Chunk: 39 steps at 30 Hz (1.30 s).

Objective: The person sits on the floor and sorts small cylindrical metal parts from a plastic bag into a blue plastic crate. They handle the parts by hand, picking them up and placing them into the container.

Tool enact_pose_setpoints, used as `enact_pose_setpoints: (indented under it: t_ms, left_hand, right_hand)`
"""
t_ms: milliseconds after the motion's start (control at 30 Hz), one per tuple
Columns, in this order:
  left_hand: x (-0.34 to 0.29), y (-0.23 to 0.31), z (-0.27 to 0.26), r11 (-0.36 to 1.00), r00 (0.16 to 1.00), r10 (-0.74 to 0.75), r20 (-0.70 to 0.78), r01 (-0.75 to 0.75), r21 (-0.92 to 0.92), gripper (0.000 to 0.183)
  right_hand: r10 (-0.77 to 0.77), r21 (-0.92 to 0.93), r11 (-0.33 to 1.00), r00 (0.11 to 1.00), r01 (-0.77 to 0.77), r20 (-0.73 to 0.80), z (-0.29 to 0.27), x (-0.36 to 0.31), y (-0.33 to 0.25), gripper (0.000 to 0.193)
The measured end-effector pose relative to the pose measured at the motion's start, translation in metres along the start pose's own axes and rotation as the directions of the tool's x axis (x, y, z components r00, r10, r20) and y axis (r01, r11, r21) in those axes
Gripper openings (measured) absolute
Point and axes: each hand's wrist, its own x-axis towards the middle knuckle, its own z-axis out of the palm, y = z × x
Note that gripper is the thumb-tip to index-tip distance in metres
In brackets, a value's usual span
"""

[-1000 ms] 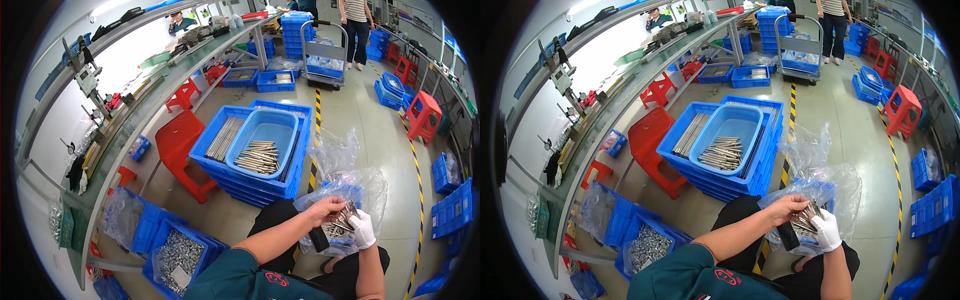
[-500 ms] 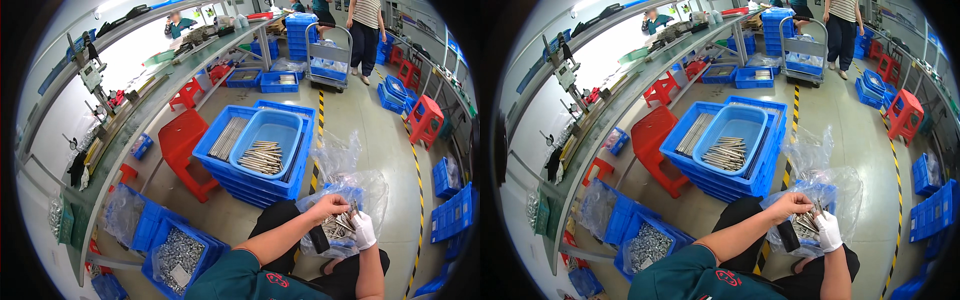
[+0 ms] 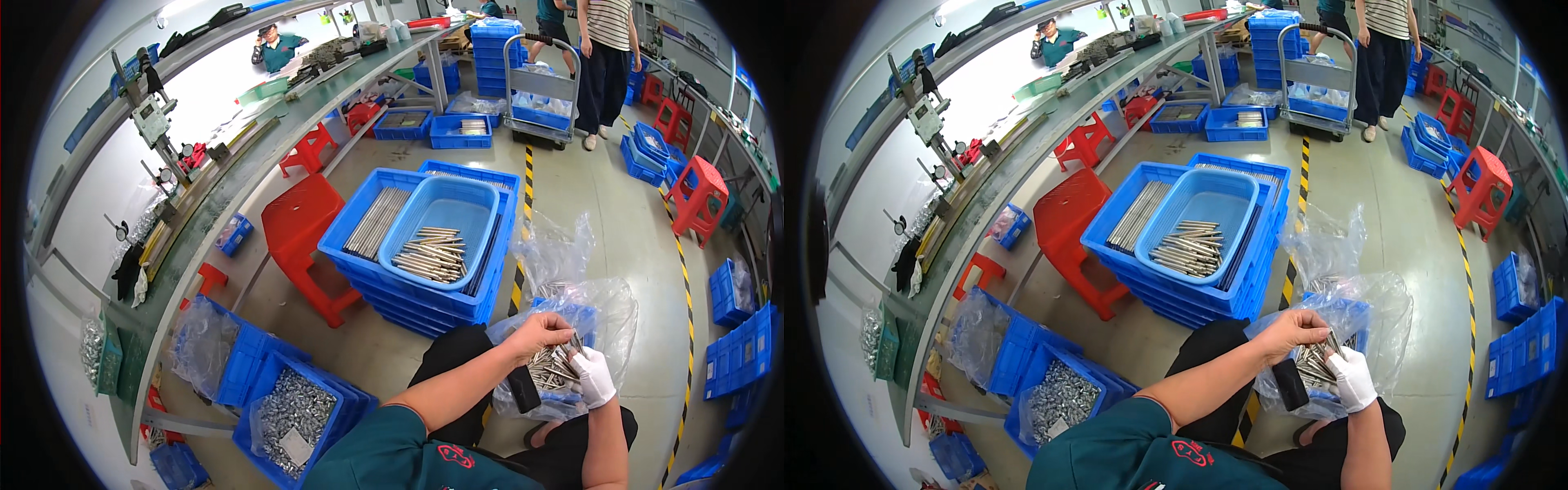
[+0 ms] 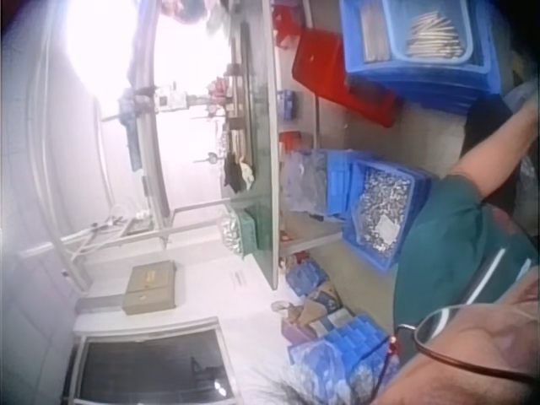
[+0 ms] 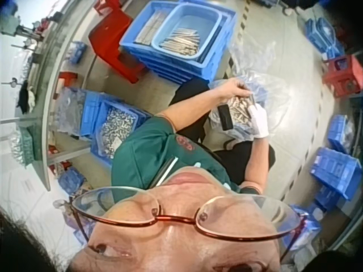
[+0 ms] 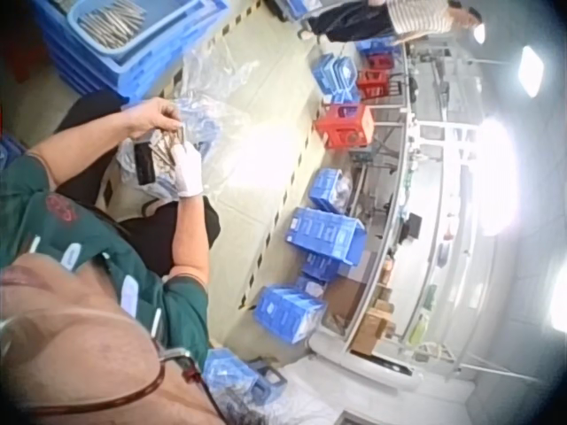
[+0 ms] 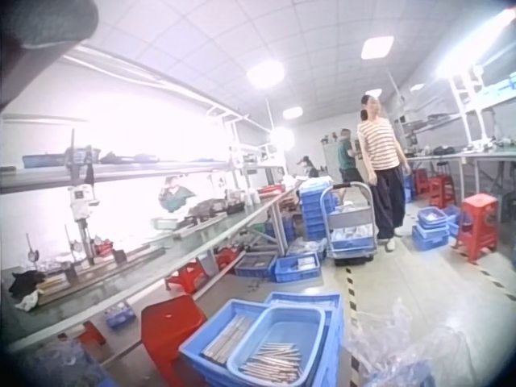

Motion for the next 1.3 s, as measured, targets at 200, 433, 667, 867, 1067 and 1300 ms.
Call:
enact_pose_setpoints:
  t_ms: [200, 433, 667, 867, 1067, 1300]
  left_hand:
    - [-0.004, 0.012, -0.007, 0.98, 0.996, 0.005, 0.089, -0.022, 0.197, 0.016]
    - [-0.003, 0.005, -0.007, 0.971, 0.999, -0.01, 0.032, 0.002, 0.238, 0.018]
    - [-0.006, 0.004, 0.005, 0.98, 0.996, 0.009, -0.084, 0.008, 0.2, 0.022]
    - [-0.003, -0.001, 0.004, 0.998, 0.999, -0.038, -0.015, 0.039, 0.056, 0.019]
    - [-0.003, 0.003, -0.002, 0.986, 0.976, 0.119, -0.184, -0.095, 0.137, 0.015]
    - [-0.004, 0.004, 0.004, 0.999, 0.997, 0.001, -0.08, 0.003, 0.052, 0.014]
  right_hand:
    - [0.026, -0.019, 0.999, 0.998, -0.025, 0.056, -0.007, -0.007, -0.004, 0.021]
    - [-0.009, -0.033, 0.999, 1.0, 0.01, 0.019, -0.006, -0.005, 0.005, 0.02]
    - [-0.031, -0.138, 0.99, 1.0, 0.031, 0.001, -0.004, -0.005, -0.006, 0.024]
    - [-0.113, -0.064, 0.991, 0.992, 0.116, 0.05, -0.021, 0.013, 0.024, 0.025]
    - [-0.034, -0.121, 0.992, 0.996, 0.044, 0.082, -0.022, 0.004, 0.018, 0.027]
    - [-0.038, -0.211, 0.975, 0.99, 0.067, 0.138, -0.023, 0.009, 0.03, 0.034]
